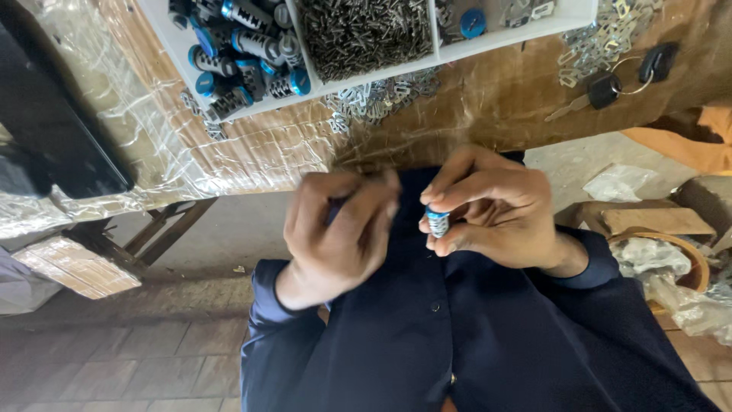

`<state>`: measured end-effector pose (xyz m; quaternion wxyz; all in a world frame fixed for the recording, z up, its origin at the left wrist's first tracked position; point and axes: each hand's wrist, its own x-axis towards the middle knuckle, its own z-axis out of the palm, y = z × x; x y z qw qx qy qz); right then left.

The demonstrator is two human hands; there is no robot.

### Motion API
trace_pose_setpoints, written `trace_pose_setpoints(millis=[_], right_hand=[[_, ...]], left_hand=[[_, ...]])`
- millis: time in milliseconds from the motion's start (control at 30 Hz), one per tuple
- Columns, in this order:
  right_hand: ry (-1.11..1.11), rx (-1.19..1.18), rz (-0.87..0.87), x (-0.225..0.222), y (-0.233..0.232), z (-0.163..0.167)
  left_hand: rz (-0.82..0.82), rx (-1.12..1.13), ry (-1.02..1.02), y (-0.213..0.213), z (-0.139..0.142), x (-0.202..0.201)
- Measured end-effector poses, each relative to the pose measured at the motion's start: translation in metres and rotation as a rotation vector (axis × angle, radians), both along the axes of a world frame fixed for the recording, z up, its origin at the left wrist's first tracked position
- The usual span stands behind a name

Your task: The person sits at a workbench and assembles small blue-capped nozzle components by hand, picking metal staples from a compartment tray and pressing them into the nozzle bodies one at a time, then placing finished nozzles back into the tray.

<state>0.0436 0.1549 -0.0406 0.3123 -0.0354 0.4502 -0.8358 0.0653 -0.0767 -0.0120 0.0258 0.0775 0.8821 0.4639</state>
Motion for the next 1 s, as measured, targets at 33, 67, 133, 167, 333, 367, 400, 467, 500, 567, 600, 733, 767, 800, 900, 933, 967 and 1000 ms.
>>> trace_pose_setpoints(millis=[33,67,133,167,333,367,400,467,500,567,600,733,767,800,900,933,967,1000], right_hand=[[-0.006,0.004,-0.015,0.0,0.002,0.002],[-0.013,0.009,-0.025,-0.001,0.004,0.005],[0.01,0.009,-0.013,-0.004,0.007,0.007],[0.039,0.003,-0.005,-0.006,0.008,0.007],[0.07,-0.073,-0.025,-0.007,0.008,0.001],[0.077,-0.075,-0.022,-0.006,0.01,0.001],[0.086,-0.078,-0.018,-0.006,0.012,0.001],[0.053,-0.077,-0.039,-0.004,0.014,0.001],[0.036,-0.08,-0.047,-0.003,0.015,0.001],[0.006,-0.023,-0.085,-0.003,0.014,0.002],[-0.013,0.005,-0.102,-0.002,0.014,0.002],[0.141,0.085,-0.043,-0.002,0.011,0.0],[0.165,0.13,-0.042,-0.002,0.011,0.001],[0.19,0.176,-0.046,-0.002,0.011,0.001],[0.192,0.244,-0.057,-0.003,0.013,-0.001],[0.162,0.196,-0.041,-0.003,0.014,-0.001],[0.129,0.147,-0.025,-0.003,0.015,-0.002],[0.096,0.098,-0.01,-0.003,0.016,-0.003]], left_hand=[[0.009,-0.29,0.088,0.003,-0.002,-0.002],[0.023,-0.58,0.177,0.005,-0.004,-0.003],[0.014,-0.562,0.207,0.005,-0.006,-0.004],[0.001,-0.552,0.226,0.004,-0.008,-0.003],[-0.109,-0.494,0.223,-0.009,-0.012,0.002],[-0.138,-0.448,0.245,-0.01,-0.011,0.002],[-0.107,-0.416,0.261,-0.011,-0.011,0.0],[-0.039,-0.36,0.292,-0.01,-0.006,-0.003],[0.005,-0.231,0.224,-0.008,-0.003,-0.006],[0.092,0.015,0.079,-0.004,0.006,-0.01],[0.023,0.124,0.086,0.0,0.008,-0.012],[-0.102,0.341,0.088,0.017,0.007,-0.018],[-0.112,0.346,0.078,0.019,0.005,-0.019],[-0.138,0.273,0.151,0.019,0.004,-0.02],[-0.242,0.15,0.27,0.014,-0.001,-0.02],[-0.273,0.16,0.249,0.011,-0.001,-0.02],[-0.303,0.169,0.225,0.01,-0.001,-0.02],[-0.279,0.357,0.015,0.009,0.0,-0.021]])
